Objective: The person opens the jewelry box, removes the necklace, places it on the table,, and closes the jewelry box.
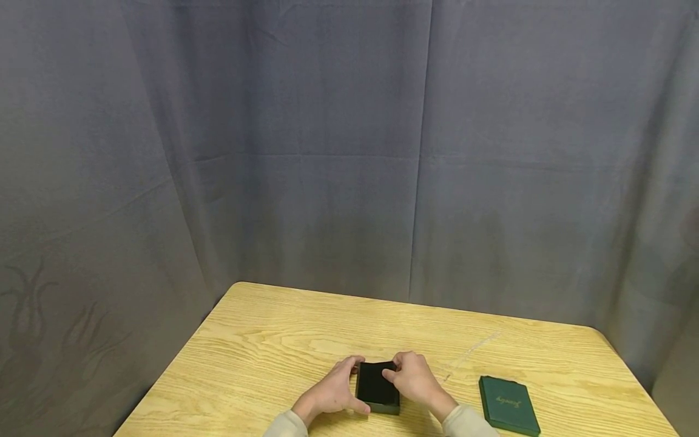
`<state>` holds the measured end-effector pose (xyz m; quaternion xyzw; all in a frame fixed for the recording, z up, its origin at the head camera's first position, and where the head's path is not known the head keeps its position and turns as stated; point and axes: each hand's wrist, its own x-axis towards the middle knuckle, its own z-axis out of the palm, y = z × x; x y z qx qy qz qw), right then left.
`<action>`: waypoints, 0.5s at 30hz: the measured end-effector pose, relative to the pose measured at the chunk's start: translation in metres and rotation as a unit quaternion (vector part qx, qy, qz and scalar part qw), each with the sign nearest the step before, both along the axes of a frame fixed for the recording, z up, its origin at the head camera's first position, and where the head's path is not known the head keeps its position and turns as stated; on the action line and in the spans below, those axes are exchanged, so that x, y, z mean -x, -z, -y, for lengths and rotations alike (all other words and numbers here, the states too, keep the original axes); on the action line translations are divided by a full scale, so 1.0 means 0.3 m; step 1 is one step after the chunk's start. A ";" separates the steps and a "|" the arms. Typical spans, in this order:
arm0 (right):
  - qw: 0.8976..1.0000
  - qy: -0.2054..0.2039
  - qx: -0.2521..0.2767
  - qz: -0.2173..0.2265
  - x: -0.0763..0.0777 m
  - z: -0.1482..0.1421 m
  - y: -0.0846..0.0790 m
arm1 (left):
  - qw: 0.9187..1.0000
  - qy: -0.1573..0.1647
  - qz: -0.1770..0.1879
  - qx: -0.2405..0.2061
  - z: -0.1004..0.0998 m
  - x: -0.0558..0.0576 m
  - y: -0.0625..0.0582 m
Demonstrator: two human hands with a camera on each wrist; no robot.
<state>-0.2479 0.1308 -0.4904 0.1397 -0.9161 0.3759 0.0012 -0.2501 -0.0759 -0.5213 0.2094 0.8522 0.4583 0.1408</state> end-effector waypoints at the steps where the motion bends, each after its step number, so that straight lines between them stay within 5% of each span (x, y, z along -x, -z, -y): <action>1: 1.000 -0.001 -0.005 -0.006 0.000 0.001 0.001 | 1.000 0.000 0.001 -0.002 0.000 0.000 0.000; 6: 0.999 -0.009 -0.031 -0.035 0.005 -0.002 0.002 | 1.000 -0.003 0.002 -0.004 -0.001 0.004 -0.002; 15: 0.997 -0.070 -0.031 -0.007 0.009 -0.023 -0.020 | 1.000 -0.007 -0.002 0.008 -0.003 0.005 0.000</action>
